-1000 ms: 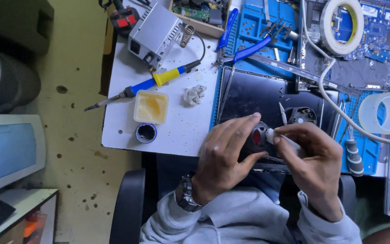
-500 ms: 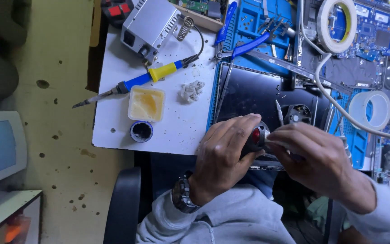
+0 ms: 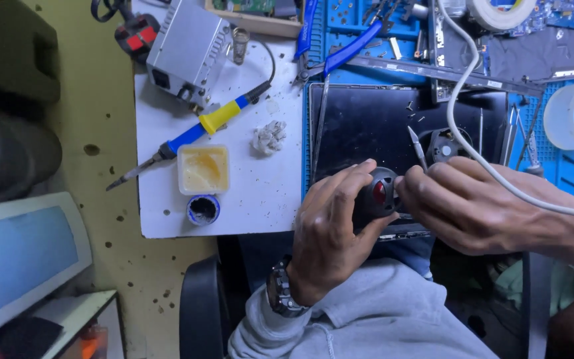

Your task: Cleaning a small electronic component using a tissue and cleaning spray at a repair workbench.

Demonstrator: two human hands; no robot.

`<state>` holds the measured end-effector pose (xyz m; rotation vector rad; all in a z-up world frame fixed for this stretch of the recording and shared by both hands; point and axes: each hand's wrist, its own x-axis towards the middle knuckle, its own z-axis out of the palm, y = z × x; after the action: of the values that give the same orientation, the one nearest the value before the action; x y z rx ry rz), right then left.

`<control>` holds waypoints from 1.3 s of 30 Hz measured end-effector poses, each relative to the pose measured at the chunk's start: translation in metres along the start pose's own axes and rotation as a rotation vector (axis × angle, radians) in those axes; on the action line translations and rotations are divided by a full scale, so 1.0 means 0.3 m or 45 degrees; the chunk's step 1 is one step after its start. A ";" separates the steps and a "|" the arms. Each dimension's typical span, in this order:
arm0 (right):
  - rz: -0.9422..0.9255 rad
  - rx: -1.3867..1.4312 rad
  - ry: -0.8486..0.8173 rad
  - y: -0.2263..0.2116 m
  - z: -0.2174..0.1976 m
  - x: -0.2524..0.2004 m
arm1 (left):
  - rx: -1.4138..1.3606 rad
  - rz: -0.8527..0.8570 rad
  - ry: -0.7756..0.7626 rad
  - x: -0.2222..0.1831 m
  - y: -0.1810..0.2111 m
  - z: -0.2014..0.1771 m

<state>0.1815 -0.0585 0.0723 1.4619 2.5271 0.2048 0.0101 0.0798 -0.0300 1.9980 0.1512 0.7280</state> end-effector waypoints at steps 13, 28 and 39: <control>0.993 0.603 0.013 -0.118 0.012 0.052 | 0.235 0.013 0.139 0.006 0.056 0.028; 0.705 0.486 -0.018 -0.077 0.080 0.059 | 0.209 -0.070 0.046 0.009 0.098 0.024; 0.623 0.301 0.246 -0.119 0.106 0.033 | 0.302 -0.547 0.142 -0.025 0.035 0.111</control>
<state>0.1547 -0.0672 0.0323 2.2418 2.3479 0.1290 0.0203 0.0463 -0.0362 2.0472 0.7385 0.5595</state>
